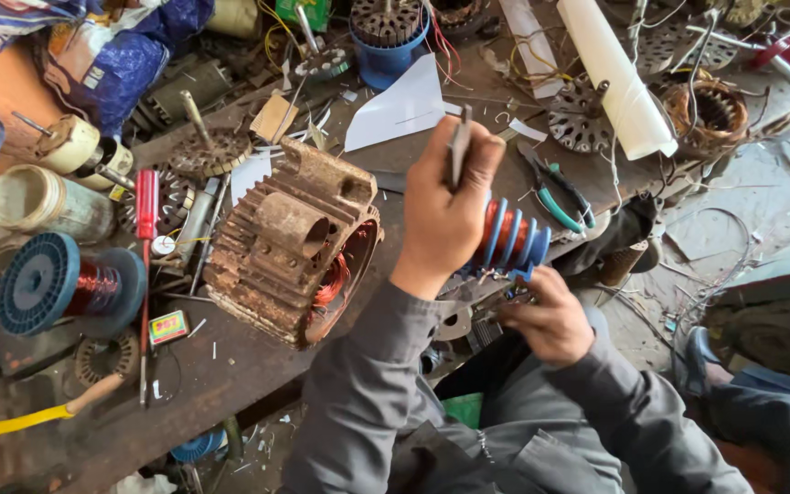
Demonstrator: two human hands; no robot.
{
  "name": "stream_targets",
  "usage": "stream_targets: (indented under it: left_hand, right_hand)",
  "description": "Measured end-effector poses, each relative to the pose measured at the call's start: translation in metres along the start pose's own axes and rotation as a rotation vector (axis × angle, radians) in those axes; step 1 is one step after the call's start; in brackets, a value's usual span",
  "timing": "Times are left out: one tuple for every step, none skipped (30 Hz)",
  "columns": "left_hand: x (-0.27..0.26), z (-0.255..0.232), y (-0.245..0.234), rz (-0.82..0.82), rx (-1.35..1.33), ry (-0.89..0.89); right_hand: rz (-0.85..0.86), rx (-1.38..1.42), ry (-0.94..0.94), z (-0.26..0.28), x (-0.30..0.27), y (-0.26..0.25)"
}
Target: The person winds copper wire onto a blue plastic bobbin using a metal tool to guide and tighten the coils. They then use pliers to cut the wire and secure the end, continuing to wind and adjust the coil on the bobbin.
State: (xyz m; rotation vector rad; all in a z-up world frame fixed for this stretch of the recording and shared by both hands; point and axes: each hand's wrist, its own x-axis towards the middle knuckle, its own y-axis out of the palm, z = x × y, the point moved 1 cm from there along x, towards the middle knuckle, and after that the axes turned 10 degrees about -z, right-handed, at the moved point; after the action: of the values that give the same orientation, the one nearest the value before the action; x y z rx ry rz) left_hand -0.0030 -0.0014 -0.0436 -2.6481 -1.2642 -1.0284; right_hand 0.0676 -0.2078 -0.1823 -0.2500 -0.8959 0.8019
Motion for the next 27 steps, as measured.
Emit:
stream_targets:
  left_hand:
    - [-0.003,0.005,-0.005,-0.005,-0.005,-0.010]
    - [-0.004,0.010,-0.009,0.006,-0.087,-0.085]
    - [0.003,0.016,-0.013,0.016,-0.174,-0.143]
    - [0.010,0.021,-0.017,0.029,-0.262,-0.202]
    - [0.012,0.024,-0.024,0.018,-0.285,-0.205]
    - [0.015,0.026,-0.030,0.006,-0.308,-0.209]
    - [0.019,0.029,-0.034,-0.003,-0.334,-0.209]
    - [0.021,0.030,-0.035,-0.016,-0.344,-0.217]
    - [0.021,0.030,-0.037,-0.036,-0.352,-0.223]
    - [0.022,0.031,-0.039,-0.056,-0.360,-0.229]
    - [0.022,0.032,-0.040,-0.059,-0.361,-0.230]
    - [0.023,0.033,-0.041,-0.062,-0.363,-0.230]
    - [0.026,0.034,-0.041,-0.064,-0.365,-0.223]
    - [0.028,0.034,-0.040,-0.069,-0.375,-0.217]
    - [0.027,0.035,-0.038,-0.079,-0.381,-0.215]
    - [0.027,0.035,-0.038,-0.089,-0.386,-0.213]
    - [0.025,0.035,-0.039,-0.080,-0.363,-0.229]
    - [0.025,0.035,-0.039,-0.072,-0.340,-0.244]
    - [0.025,0.035,-0.037,-0.053,-0.326,-0.257]
    - [0.023,0.033,-0.034,-0.042,-0.304,-0.251]
    - [0.022,0.031,-0.030,-0.026,-0.286,-0.236]
    - [0.022,0.028,-0.027,-0.011,-0.268,-0.221]
    - [0.020,0.025,-0.026,0.024,-0.256,-0.228]
    - [0.017,0.022,-0.026,0.059,-0.243,-0.236]
    - [0.014,0.019,-0.024,0.097,-0.234,-0.243]
    - [0.011,0.016,-0.022,0.118,-0.224,-0.243]
    - [0.008,0.013,-0.018,0.142,-0.214,-0.238]
  right_hand:
    - [-0.029,0.161,0.099,-0.007,-0.009,-0.006]
    - [-0.058,0.322,0.197,-0.015,-0.021,-0.009]
    - [-0.101,0.589,0.243,-0.027,-0.026,-0.007]
    - [-0.139,0.857,0.287,-0.040,-0.033,-0.001]
    - [-0.176,1.128,0.340,-0.052,-0.042,0.006]
    - [-0.133,1.261,0.341,-0.063,-0.048,0.014]
    - [-0.089,1.391,0.338,-0.074,-0.049,0.020]
    - [-0.042,1.520,0.332,-0.080,-0.047,0.023]
    - [-0.051,1.390,0.290,-0.081,-0.043,0.022]
    - [-0.060,1.261,0.247,-0.074,-0.039,0.022]
    - [-0.067,1.138,0.208,-0.063,-0.033,0.022]
    - [-0.081,1.042,0.195,-0.047,-0.028,0.019]
    - [-0.093,0.947,0.172,-0.031,-0.021,0.015]
    - [-0.105,0.852,0.148,-0.017,-0.012,0.010]
    - [-0.073,0.845,0.086,-0.004,-0.004,0.004]
    - [-0.042,0.839,0.023,0.005,0.003,-0.002]
    - [-0.018,0.832,-0.026,0.014,0.004,-0.002]
    - [-0.080,0.873,0.038,0.017,0.007,0.004]
    - [-0.149,0.903,0.099,0.017,0.010,0.010]
    - [-0.219,0.931,0.160,0.016,0.010,0.013]
    - [-0.254,0.748,0.287,0.012,0.014,0.012]
    - [-0.287,0.563,0.411,0.006,0.018,0.011]
    - [-0.313,0.377,0.541,0.002,0.021,0.010]
    - [-0.344,0.185,0.360,-0.006,0.035,0.012]
    - [-0.371,-0.009,0.178,-0.017,0.054,0.013]
    - [-0.345,-0.089,0.170,-0.024,0.071,0.011]
    - [-0.322,-0.169,0.158,-0.029,0.092,0.007]
